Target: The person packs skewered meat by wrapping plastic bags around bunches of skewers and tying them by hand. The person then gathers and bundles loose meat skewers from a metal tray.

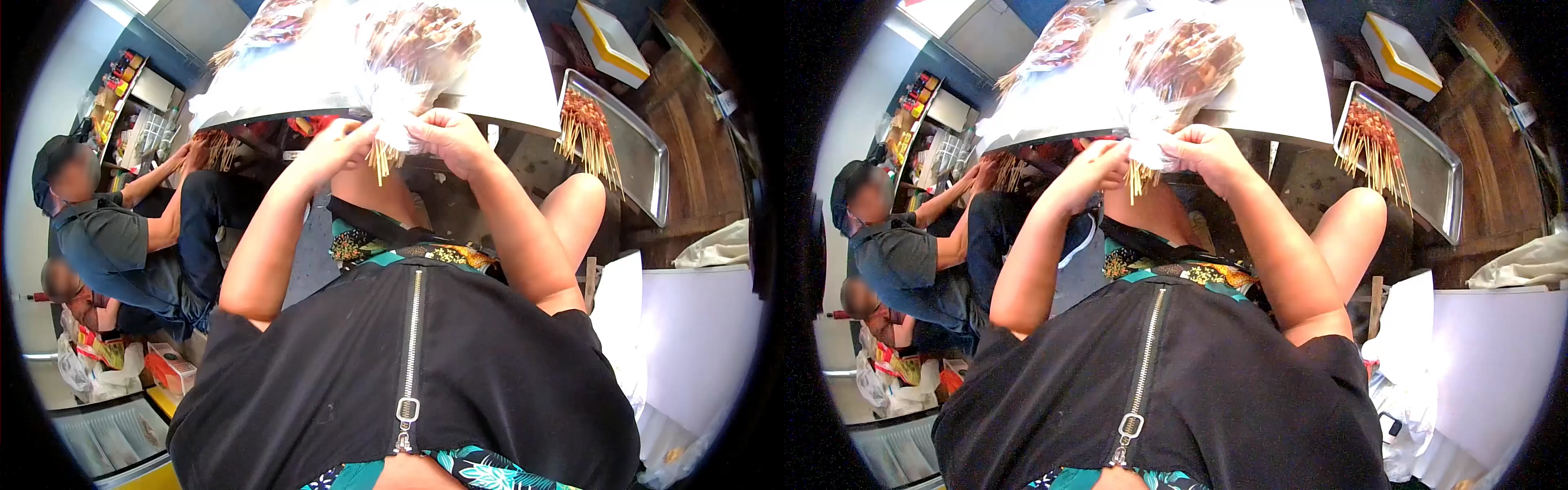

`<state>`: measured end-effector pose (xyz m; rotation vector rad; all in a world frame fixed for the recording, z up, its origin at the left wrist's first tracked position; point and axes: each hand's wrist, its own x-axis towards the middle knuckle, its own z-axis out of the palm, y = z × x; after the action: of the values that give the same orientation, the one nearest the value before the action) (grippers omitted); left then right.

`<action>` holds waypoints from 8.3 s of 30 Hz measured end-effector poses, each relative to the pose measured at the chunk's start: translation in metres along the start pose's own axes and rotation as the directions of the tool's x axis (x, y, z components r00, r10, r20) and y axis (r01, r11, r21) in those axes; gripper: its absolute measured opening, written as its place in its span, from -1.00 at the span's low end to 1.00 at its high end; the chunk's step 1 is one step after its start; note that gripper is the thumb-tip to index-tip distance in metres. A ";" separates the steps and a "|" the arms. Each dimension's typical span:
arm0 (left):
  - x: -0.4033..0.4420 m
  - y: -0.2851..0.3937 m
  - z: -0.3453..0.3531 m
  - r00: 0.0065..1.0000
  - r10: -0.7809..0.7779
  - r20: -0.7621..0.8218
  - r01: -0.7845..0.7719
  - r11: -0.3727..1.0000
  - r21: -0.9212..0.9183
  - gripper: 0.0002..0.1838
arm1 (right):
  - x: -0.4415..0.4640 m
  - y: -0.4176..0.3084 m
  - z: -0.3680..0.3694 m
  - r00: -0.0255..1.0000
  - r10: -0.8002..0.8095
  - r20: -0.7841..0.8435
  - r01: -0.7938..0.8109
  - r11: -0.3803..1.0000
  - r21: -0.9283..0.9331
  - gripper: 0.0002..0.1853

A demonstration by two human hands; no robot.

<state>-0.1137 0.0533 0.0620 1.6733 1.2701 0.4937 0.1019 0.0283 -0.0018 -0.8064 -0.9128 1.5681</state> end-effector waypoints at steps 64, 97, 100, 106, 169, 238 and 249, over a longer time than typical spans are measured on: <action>0.026 0.012 0.112 0.939 0.249 0.238 0.187 0.210 -0.960 -0.73 | -0.052 -0.058 -0.042 0.861 -0.508 0.013 0.317 0.517 -0.795 -0.89; 0.041 0.020 0.129 0.976 0.189 -0.107 -0.203 0.616 -0.761 -0.65 | -0.037 -0.086 -0.023 0.986 -0.165 -0.040 0.086 0.688 -0.720 -0.91; 0.040 0.016 0.126 0.974 0.223 -0.050 -0.178 0.602 -0.779 -0.67 | -0.034 -0.096 -0.019 0.992 -0.051 -0.119 -0.053 0.677 -0.734 -0.91; 0.044 0.012 0.136 0.977 0.172 -0.129 -0.209 0.622 -0.754 -0.62 | -0.031 -0.104 -0.008 0.967 0.059 -0.249 -0.248 0.453 -0.856 -0.83; 0.072 0.013 0.165 0.981 0.192 -0.012 -0.170 0.836 -0.522 -0.44 | -0.069 -0.103 -0.016 0.927 -0.341 0.157 0.027 -0.355 -0.935 -0.65; 0.346 0.129 0.111 0.961 0.047 0.274 0.111 0.838 -0.535 -0.78 | -0.164 -0.069 -0.155 0.598 -0.798 -0.073 -0.073 0.037 -0.997 -0.86; 0.178 0.075 0.070 0.727 0.684 0.065 -0.588 0.570 0.574 -0.38 | -0.160 -0.063 -0.152 0.611 -0.768 -0.189 -0.139 0.132 -0.982 -0.90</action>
<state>0.0463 0.1818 0.0549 2.6902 0.9125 0.7467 0.2907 -0.1015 -0.0135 -1.7551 -1.3297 -0.1481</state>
